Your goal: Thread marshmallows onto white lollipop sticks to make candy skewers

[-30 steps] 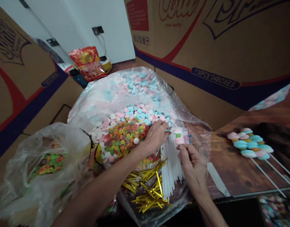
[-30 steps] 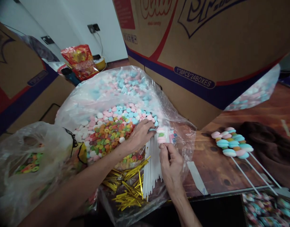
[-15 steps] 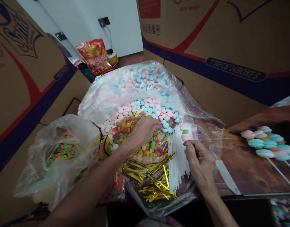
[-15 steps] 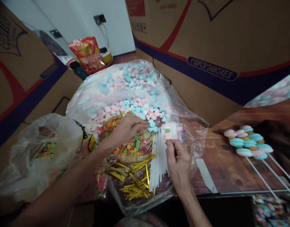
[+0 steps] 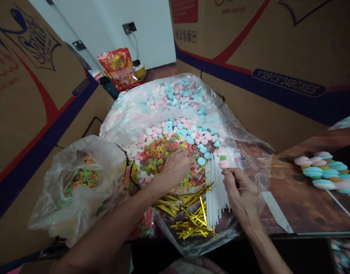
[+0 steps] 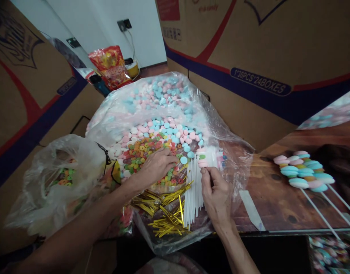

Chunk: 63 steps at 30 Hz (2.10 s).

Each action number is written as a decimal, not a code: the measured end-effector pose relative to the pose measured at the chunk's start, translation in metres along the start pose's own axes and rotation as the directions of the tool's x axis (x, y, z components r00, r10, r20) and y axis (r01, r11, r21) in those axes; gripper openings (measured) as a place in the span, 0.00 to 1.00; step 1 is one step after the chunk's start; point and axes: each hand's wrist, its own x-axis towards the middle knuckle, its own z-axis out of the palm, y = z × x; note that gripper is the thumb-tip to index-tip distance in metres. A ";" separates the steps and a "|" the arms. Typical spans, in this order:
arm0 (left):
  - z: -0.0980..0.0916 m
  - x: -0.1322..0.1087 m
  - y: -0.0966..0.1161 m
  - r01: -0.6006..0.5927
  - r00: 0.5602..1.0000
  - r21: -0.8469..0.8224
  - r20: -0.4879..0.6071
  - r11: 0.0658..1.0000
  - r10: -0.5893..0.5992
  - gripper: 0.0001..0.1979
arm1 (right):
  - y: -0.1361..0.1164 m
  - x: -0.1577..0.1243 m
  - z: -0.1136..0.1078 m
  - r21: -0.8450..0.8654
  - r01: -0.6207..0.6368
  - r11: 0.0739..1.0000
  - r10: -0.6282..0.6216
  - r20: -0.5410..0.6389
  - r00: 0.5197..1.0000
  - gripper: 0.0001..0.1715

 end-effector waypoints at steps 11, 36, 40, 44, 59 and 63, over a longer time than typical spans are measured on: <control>0.002 -0.010 -0.008 -0.036 0.918 -0.932 -0.173 0.360 -0.358 0.06 | -0.025 -0.009 -0.001 0.223 -0.068 0.972 -0.016 0.356 0.934 0.18; 0.021 -0.031 -0.001 0.113 0.873 -0.983 0.168 -0.146 -0.458 0.27 | -0.027 -0.021 0.014 0.304 -0.182 0.935 0.012 0.487 0.874 0.17; 0.024 -0.037 0.005 0.165 0.905 -0.969 0.222 -0.183 -0.363 0.23 | -0.027 -0.026 0.013 0.277 -0.109 0.955 -0.017 0.416 0.909 0.17; 0.018 -0.028 0.018 0.131 0.922 -0.972 0.192 -0.195 -0.336 0.23 | -0.028 -0.021 0.009 0.264 -0.101 0.959 -0.009 0.384 0.923 0.16; 0.027 0.018 0.017 -0.051 0.970 -0.382 -0.240 0.923 -0.046 0.10 | -0.003 -0.015 -0.015 0.209 -0.135 0.969 0.130 0.039 0.991 0.16; 0.021 0.026 0.010 -0.038 0.972 -0.425 -0.225 0.905 -0.065 0.09 | -0.005 -0.016 -0.011 0.213 -0.098 0.972 0.086 0.064 0.994 0.17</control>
